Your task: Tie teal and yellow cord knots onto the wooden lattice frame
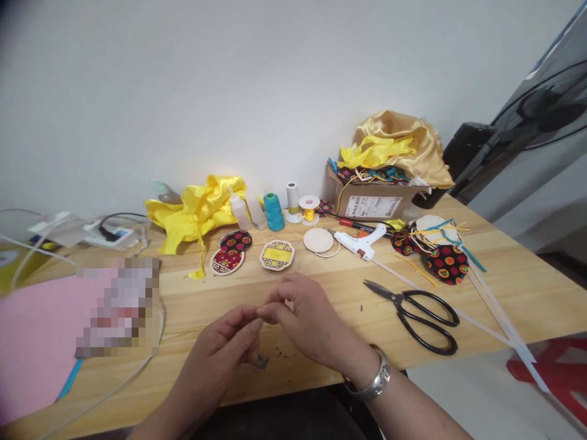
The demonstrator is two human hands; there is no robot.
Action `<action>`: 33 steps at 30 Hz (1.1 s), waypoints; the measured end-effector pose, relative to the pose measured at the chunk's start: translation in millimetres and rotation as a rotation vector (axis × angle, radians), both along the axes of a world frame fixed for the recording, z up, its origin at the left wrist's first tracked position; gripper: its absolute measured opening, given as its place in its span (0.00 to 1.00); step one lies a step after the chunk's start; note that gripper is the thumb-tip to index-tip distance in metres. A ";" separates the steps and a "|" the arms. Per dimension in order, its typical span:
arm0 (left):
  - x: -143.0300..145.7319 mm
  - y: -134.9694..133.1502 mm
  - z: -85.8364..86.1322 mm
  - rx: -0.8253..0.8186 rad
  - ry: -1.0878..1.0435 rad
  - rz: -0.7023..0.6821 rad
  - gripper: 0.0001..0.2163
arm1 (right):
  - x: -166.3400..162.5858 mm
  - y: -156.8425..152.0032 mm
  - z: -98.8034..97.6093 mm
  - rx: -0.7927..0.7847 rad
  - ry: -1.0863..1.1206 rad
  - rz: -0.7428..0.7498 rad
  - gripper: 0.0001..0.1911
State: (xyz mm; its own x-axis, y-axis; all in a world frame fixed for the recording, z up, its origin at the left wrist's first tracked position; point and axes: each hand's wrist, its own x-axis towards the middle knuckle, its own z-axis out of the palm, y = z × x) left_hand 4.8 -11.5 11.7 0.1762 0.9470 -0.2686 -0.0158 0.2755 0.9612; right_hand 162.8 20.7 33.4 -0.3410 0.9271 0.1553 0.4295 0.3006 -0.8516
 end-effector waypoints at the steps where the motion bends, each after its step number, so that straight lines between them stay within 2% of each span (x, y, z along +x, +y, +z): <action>1: 0.1 -0.4 1.0 0.006 0.009 0.001 0.09 | -0.1 -0.5 0.0 0.004 -0.005 0.009 0.09; 6: 0.0 -1.2 3.7 0.015 0.039 0.015 0.08 | -0.6 -0.9 -1.0 0.039 -0.010 0.045 0.11; 9: -1.4 -0.6 0.1 -0.010 0.013 0.040 0.08 | 3.5 5.0 -5.6 0.117 -0.045 -0.007 0.09; 13: -3.1 3.2 -5.7 -0.077 -0.126 0.128 0.09 | 13.1 18.2 -16.8 0.335 -0.395 -0.097 0.07; 16: -2.7 7.0 -5.7 -0.113 -0.239 0.233 0.08 | 17.0 26.2 -24.2 0.408 -0.601 0.004 0.09; 20: -2.8 9.4 -3.7 -0.144 -0.324 0.313 0.07 | 16.2 32.0 -30.3 0.426 -0.648 0.131 0.08; 33: -4.6 10.1 -7.0 -0.175 -0.384 0.329 0.07 | 10.7 36.6 -27.7 0.562 -0.826 0.240 0.06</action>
State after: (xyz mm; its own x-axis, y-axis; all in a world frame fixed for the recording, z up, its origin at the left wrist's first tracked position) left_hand 0.2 -1.4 4.8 -0.0060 0.9157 -0.4019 -0.4701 0.3521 0.8093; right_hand 173.4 57.3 5.8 -0.7052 0.6862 0.1784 0.6936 0.7198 -0.0270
